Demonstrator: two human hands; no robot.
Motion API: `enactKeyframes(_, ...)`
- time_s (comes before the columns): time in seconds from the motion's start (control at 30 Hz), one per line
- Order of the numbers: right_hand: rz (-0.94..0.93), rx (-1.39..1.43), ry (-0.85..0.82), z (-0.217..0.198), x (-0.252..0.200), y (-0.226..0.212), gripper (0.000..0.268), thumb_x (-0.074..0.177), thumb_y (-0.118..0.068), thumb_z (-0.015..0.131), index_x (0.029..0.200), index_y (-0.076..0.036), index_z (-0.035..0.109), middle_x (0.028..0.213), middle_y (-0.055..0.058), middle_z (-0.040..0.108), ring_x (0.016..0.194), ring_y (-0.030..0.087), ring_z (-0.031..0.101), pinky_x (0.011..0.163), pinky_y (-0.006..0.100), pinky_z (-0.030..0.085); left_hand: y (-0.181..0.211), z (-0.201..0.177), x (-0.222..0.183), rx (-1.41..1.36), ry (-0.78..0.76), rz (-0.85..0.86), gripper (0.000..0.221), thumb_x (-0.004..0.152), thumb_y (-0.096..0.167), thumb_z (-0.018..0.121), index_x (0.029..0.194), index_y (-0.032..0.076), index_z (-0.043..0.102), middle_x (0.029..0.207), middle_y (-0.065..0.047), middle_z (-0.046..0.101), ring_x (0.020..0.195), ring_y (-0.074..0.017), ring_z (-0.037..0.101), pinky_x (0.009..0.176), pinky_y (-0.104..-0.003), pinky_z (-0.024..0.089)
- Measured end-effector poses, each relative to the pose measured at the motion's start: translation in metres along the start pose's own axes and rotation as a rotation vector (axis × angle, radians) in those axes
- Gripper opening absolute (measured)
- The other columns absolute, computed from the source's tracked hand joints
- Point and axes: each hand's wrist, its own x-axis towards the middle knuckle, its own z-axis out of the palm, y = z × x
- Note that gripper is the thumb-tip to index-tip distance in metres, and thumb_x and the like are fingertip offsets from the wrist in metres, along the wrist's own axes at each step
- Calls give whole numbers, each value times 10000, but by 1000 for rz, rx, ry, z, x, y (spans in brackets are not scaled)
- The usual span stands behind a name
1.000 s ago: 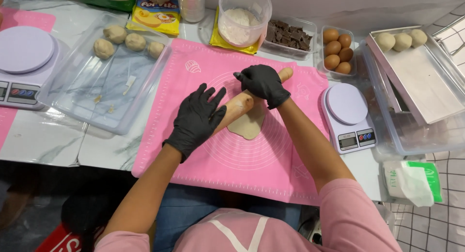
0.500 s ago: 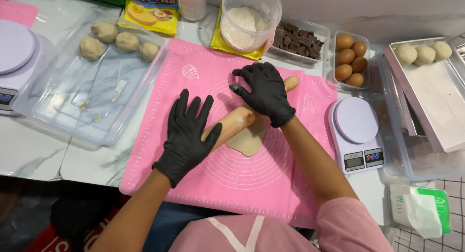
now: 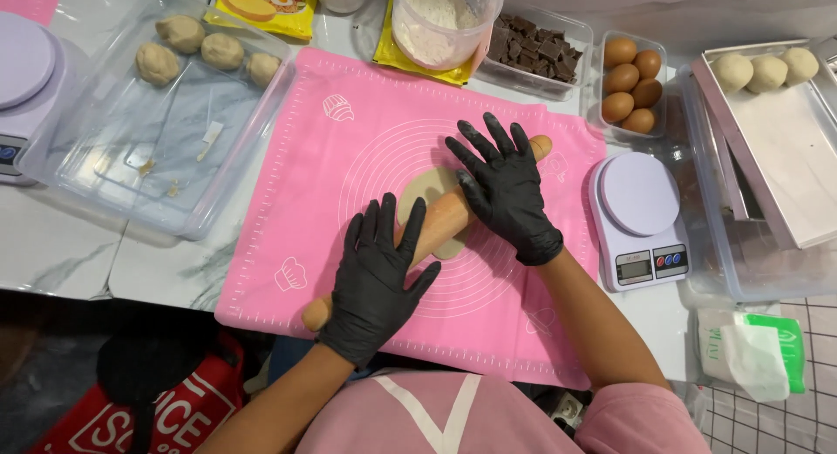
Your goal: Rolling out small dough balls with a rolling pin and filling them with chocolate before sealing them.
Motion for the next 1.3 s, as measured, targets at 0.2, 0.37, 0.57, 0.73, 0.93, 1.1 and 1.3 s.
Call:
enactKeyframes(0.2,73,193,3,-7,-36,-1,511,1104,-412,371,1594,-295,454,1624,-27,446,1556,220,264,1275,429,73,23,7,-23,146,-21,98,880,978,565,566,1677,191,182,1641,-297,283,1492,-456,336,1232,-555,202)
enactKeyframes(0.37,86,252,29,-6,-47,-2,487,1106,-419,418,1569,-284,482,1594,0,478,1547,229,302,1281,463,73,33,13,-39,96,24,110,911,960,559,636,1670,168,221,1627,-293,315,1416,-476,418,1149,-542,353)
enactKeyframes(0.57,-157,-17,358,65,-9,30,342,1090,-371,513,880,-214,732,906,6,704,991,205,694,1220,462,370,-4,29,-28,235,155,3,782,967,578,614,1646,368,287,1311,-66,659,995,-277,714,735,-401,585)
enactKeyframes(0.73,-288,48,296,83,28,41,391,1047,-423,560,752,-179,639,846,41,682,929,293,671,1124,501,409,4,10,-30,177,364,9,599,944,517,706,1481,283,579,1176,-84,725,889,-267,728,696,-361,585)
enactKeyframes(0.93,-427,175,152,93,61,43,384,975,-468,626,696,-204,655,773,3,665,887,253,673,1122,472,434,46,2,-35,162,498,-142,738,878,578,777,1387,64,627,1010,-118,725,824,-247,707,715,-341,566)
enactKeyframes(1.1,-319,333,-34,54,75,18,360,992,-373,600,663,-236,653,683,21,648,750,273,649,829,433,513,28,11,-23,165,289,-83,798,915,524,704,1577,156,452,983,-100,698,821,-287,708,681,-380,570)
enactKeyframes(1.3,5,159,-95,50,98,-9,306,919,-502,651,929,-209,737,776,84,680,813,350,699,756,492,529,14,35,18,28,401,9,937,900,603,702,1587,45,394,1361,-242,633,1354,-408,547,1194,-529,352)
